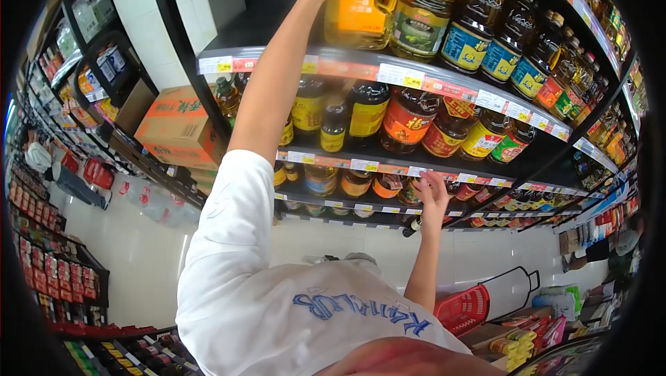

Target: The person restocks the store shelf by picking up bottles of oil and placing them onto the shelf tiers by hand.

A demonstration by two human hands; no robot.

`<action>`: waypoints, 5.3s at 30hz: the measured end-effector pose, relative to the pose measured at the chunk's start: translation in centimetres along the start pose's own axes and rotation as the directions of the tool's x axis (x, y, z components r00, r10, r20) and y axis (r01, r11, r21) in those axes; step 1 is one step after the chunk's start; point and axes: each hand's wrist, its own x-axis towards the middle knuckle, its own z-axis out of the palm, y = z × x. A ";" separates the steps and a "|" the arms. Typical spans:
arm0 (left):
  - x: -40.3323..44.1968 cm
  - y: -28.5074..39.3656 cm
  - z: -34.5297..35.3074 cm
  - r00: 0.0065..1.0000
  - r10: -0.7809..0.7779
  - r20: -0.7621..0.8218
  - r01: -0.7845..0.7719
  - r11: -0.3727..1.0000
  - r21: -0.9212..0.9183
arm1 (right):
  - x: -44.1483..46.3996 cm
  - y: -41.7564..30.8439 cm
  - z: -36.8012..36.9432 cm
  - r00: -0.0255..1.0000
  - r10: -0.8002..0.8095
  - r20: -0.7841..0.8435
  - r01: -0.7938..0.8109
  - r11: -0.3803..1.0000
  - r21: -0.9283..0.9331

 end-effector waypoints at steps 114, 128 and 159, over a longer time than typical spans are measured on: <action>-32.1 -8.9 137.2 0.967 -0.081 0.241 -0.061 0.847 0.528 | 49.4 -11.1 -111.6 0.769 -0.252 0.587 0.389 0.914 -0.116; -47.4 -2.0 103.3 0.223 -0.460 -0.860 0.236 0.881 -0.410 | 34.1 -5.7 -78.9 0.112 0.178 0.978 -0.419 0.901 -0.116; -47.2 5.6 44.8 0.442 -0.067 -0.895 0.323 0.942 0.089 | 13.7 1.2 -18.6 -0.168 -0.116 0.979 -0.512 0.859 0.014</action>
